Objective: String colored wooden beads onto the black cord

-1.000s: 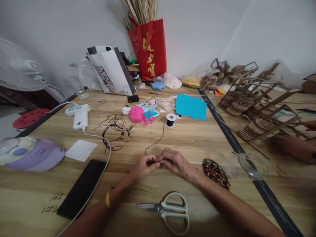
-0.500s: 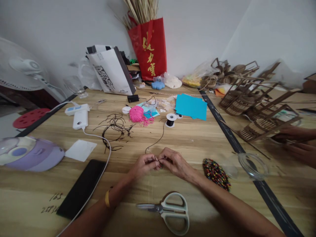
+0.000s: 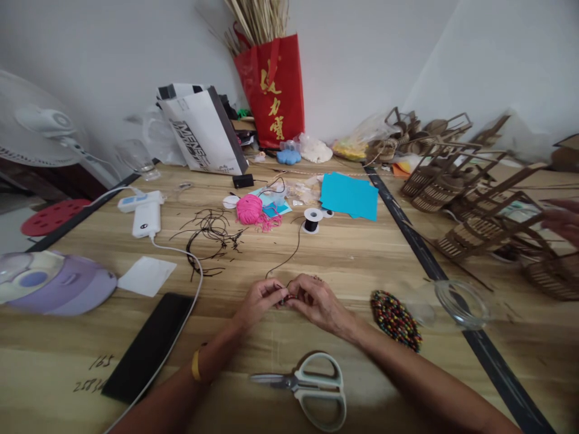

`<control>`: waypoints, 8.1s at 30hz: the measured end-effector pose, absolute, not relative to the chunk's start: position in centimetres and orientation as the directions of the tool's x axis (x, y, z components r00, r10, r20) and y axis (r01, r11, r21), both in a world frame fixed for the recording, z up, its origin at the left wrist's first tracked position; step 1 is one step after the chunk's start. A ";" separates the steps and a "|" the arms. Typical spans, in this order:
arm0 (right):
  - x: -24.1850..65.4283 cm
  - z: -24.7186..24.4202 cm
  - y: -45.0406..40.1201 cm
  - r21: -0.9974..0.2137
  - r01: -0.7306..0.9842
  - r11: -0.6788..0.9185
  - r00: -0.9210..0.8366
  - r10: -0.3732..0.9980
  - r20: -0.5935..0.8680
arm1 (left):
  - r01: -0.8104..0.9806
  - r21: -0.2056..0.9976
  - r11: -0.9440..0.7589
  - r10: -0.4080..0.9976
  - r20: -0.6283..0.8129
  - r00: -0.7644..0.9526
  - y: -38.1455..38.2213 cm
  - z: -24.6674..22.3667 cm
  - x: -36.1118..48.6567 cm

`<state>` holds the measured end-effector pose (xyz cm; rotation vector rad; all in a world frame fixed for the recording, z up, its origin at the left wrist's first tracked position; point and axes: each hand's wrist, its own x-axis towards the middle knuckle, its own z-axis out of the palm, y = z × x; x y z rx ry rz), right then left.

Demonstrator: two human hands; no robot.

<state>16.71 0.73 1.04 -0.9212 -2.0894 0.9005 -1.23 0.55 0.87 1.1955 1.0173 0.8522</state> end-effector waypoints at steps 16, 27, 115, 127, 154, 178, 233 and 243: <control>16.7 1.2 1.0 -0.861 0.342 0.377 -0.522 0.838 0.160 | 0.100 0.994 0.052 0.955 -0.078 0.284 0.2 -0.1 -1.3; 16.8 2.1 0.9 -0.881 0.288 0.376 -0.520 0.834 0.186 | 0.139 0.990 0.015 0.966 -0.050 0.255 0.0 0.7 -1.1; 16.8 0.6 0.5 -0.590 0.449 0.670 -0.492 0.737 0.463 | 0.381 0.900 -0.211 0.946 0.090 0.311 -0.5 1.5 -1.3; 16.6 1.3 0.1 -0.610 0.378 0.697 -0.470 0.712 0.523 | 0.053 0.996 0.077 0.894 -0.093 0.439 0.4 1.2 -1.6; 16.0 0.7 0.6 -0.993 0.014 0.117 -0.374 0.922 0.103 | 0.105 0.992 0.068 0.943 -0.098 0.319 0.1 1.0 -1.7; 16.4 1.1 0.8 -0.943 0.221 0.250 -0.480 0.869 0.118 | 0.223 0.975 0.006 0.925 -0.090 0.369 0.1 1.7 -1.8; 16.2 0.8 0.6 -0.839 0.277 0.469 -0.465 0.829 0.310 | 0.120 0.988 0.100 0.968 -0.124 0.216 0.3 1.4 -1.4; 16.1 0.2 0.7 -0.954 0.169 0.246 -0.435 0.888 0.152 | 0.142 0.987 0.077 0.969 -0.108 0.222 0.3 0.7 -1.6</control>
